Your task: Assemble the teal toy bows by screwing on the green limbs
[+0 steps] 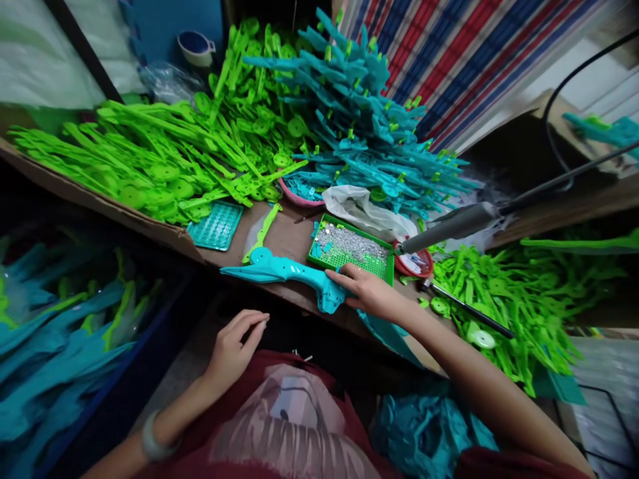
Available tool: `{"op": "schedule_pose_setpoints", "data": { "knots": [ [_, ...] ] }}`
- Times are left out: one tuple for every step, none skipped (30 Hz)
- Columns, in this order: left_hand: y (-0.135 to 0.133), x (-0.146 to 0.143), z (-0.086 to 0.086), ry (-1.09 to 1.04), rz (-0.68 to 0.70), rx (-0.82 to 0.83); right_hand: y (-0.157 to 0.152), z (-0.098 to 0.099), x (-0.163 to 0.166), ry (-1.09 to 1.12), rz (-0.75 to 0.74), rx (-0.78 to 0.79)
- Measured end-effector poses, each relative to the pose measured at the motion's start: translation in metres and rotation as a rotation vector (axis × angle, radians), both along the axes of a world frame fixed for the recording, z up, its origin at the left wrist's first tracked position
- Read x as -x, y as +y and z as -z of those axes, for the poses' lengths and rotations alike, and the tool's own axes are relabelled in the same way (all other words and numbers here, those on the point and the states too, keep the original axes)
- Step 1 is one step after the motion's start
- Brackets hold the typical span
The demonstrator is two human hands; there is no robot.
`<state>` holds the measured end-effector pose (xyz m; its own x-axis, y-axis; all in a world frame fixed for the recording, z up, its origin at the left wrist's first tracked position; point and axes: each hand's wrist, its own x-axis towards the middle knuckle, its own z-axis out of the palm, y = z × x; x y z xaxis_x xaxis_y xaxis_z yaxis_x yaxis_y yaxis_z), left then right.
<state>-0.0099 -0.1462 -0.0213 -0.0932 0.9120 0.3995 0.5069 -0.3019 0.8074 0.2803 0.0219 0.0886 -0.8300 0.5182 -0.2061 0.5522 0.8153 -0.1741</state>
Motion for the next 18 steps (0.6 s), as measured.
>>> {"op": "schedule_pose_setpoints", "data": {
  "knots": [
    [-0.001, -0.001, -0.001, 0.005, 0.011, 0.001, 0.0, 0.0, 0.001, -0.006, 0.003, -0.009],
    [-0.001, -0.002, -0.002, 0.013, 0.026, -0.001, 0.001, -0.001, 0.004, -0.013, 0.009, -0.016],
    [-0.001, -0.003, -0.003, 0.026, 0.045, -0.012, 0.001, -0.002, 0.006, -0.021, 0.015, -0.019],
    [-0.001, -0.005, -0.005, 0.047, 0.066, -0.032, 0.002, -0.003, 0.008, -0.028, 0.02, -0.015],
    [0.001, -0.007, -0.007, 0.075, 0.089, -0.06, 0.003, -0.004, 0.01, -0.035, 0.022, -0.008],
    [0.003, -0.01, -0.008, 0.106, 0.116, -0.094, 0.004, -0.005, 0.012, -0.039, 0.024, 0.005],
    [0.005, -0.014, -0.009, 0.133, 0.151, -0.129, 0.005, -0.005, 0.012, -0.035, 0.025, 0.023],
    [0.008, -0.019, -0.01, 0.153, 0.191, -0.16, 0.006, -0.006, 0.012, -0.028, 0.03, 0.033],
    [0.012, -0.025, -0.011, 0.166, 0.235, -0.19, 0.007, -0.006, 0.012, -0.029, 0.044, 0.033],
    [0.015, -0.031, -0.013, 0.175, 0.282, -0.217, 0.006, -0.007, 0.011, -0.042, 0.067, 0.025],
    [0.019, -0.038, -0.014, 0.185, 0.33, -0.244, 0.004, -0.008, 0.011, -0.069, 0.106, 0.01],
    [0.022, -0.046, -0.017, 0.201, 0.371, -0.269, 0.0, -0.009, 0.011, -0.112, 0.158, -0.006],
    [0.026, -0.053, -0.019, 0.227, 0.4, -0.295, -0.004, -0.011, 0.012, -0.164, 0.218, -0.015],
    [0.03, -0.06, -0.022, 0.262, 0.418, -0.316, -0.007, -0.013, 0.013, -0.215, 0.272, -0.014],
    [0.035, -0.067, -0.024, 0.3, 0.423, -0.335, -0.011, -0.015, 0.013, -0.253, 0.315, -0.004],
    [0.04, -0.072, -0.027, 0.337, 0.418, -0.349, -0.014, -0.017, 0.013, -0.275, 0.339, 0.012],
    [0.045, -0.077, -0.028, 0.37, 0.406, -0.363, -0.016, -0.018, 0.012, -0.28, 0.348, 0.028],
    [0.05, -0.082, -0.03, 0.398, 0.396, -0.38, -0.017, -0.02, 0.011, -0.271, 0.348, 0.041]
  ]
}}
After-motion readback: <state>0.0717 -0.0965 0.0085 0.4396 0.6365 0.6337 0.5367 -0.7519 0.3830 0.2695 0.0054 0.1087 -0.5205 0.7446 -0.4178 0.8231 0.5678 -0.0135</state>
